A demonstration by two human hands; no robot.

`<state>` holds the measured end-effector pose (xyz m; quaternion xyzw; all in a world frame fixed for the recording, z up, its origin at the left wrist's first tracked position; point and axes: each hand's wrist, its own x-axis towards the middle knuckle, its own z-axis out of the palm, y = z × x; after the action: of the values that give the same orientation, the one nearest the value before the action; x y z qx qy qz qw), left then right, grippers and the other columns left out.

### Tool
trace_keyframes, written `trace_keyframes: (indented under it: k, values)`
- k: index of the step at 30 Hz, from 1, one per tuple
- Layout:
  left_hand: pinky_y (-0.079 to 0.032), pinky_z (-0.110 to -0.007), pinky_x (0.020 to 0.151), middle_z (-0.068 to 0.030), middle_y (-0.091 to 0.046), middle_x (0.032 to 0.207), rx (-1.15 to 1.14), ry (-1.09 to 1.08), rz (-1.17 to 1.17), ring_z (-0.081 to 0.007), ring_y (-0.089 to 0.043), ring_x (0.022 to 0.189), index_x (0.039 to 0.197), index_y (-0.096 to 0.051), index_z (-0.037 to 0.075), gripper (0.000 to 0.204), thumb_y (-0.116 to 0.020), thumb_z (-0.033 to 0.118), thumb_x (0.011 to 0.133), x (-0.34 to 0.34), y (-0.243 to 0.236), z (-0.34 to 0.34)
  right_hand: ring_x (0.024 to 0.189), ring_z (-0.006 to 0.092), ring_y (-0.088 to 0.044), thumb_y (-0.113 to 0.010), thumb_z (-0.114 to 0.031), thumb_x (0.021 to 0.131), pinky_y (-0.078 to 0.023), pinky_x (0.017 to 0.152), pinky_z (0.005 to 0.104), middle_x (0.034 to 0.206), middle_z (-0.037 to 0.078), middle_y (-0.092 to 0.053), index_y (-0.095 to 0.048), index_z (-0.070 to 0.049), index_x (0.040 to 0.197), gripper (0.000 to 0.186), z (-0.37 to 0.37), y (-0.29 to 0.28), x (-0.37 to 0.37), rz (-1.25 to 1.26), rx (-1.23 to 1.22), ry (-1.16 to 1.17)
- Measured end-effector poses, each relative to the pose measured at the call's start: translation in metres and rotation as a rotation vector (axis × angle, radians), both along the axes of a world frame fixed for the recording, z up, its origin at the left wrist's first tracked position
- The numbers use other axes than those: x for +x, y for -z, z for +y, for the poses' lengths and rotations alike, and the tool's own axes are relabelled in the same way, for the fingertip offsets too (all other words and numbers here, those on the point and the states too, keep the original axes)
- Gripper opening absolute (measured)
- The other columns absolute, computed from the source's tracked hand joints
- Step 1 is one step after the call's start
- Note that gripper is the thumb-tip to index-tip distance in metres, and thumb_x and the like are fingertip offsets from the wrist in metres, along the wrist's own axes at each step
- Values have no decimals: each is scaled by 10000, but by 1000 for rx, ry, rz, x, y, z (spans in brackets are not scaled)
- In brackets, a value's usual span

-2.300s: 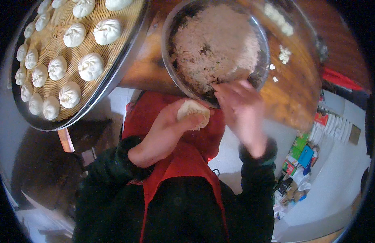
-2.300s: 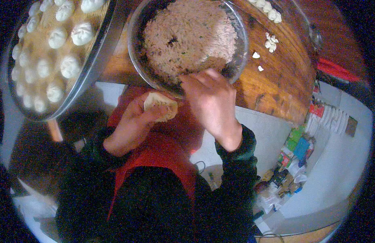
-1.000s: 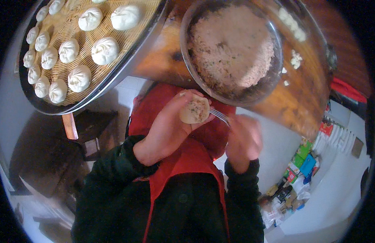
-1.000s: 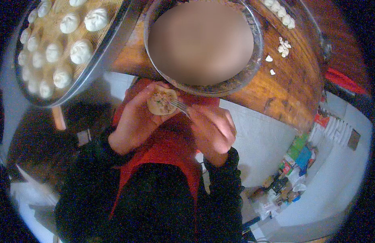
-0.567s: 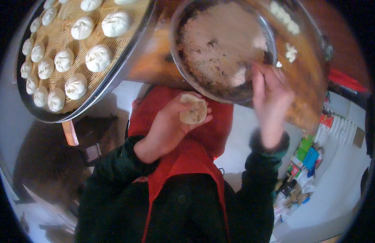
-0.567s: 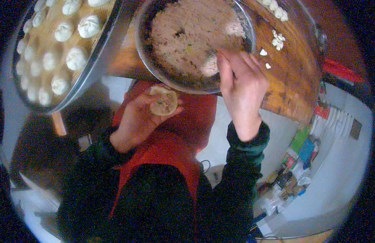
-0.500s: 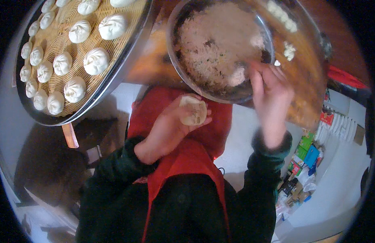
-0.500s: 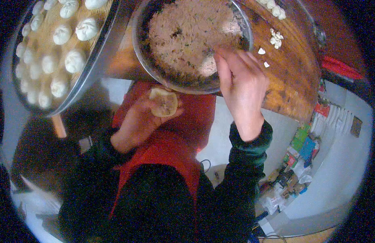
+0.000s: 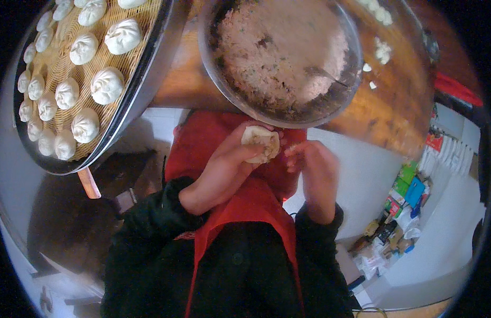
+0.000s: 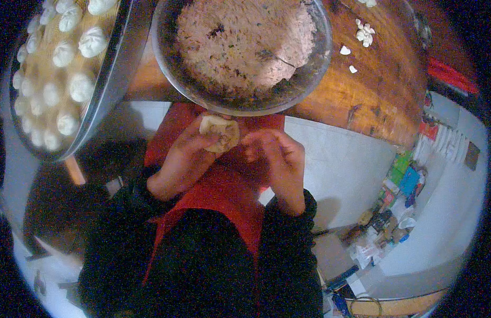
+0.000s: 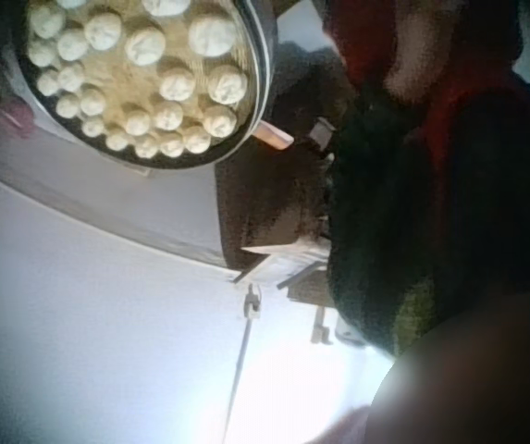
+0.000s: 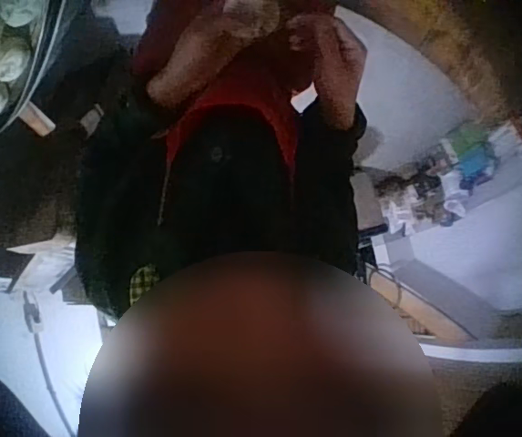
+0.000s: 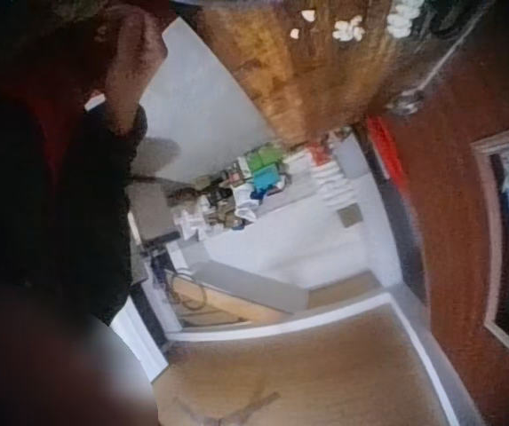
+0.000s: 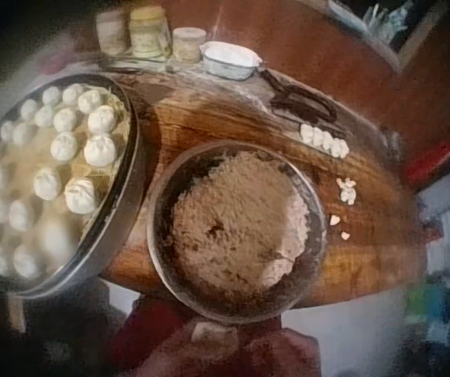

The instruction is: The person fills round dough wrappers with a meat mixture, pleats and seals them into buns, and places them on a bamboo steamer tray. The person then moves the tray to a steamer, closes the lid, and walks to another area with ingredient bowls.

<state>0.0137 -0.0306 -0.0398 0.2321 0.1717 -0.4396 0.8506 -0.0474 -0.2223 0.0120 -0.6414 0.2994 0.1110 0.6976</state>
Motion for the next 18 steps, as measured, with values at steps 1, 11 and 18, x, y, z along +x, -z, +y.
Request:
trace_keyframes:
  k: [1,11,18]
  values:
    - [-443,-381,1112,-129,-607,1326,28,13,-1,-242,-583,1269,1372,-481,13,389,-532,88,994,-1,-2,-1,837,117,-683,-561,-204,1082,-566,770,277,1006,75,-760,-722,14,1076,271,1,0,-1,-4,-30,-12]
    - [-447,-387,1113,-147,-615,1340,-24,-24,-10,-243,-586,1267,1369,-494,17,376,-525,76,999,-11,-4,-9,732,148,-642,-691,-28,936,-517,661,274,926,92,-703,-745,-17,1003,87,15,12,-3,-285,-788,-277]
    - [-423,-426,1155,-214,-604,1387,-111,-108,-50,-307,-560,1342,1357,-501,18,391,-564,140,991,-7,-6,-2,816,298,-719,-794,-45,827,-591,717,389,935,139,-723,-740,-56,937,123,18,7,-6,-320,-901,-200]
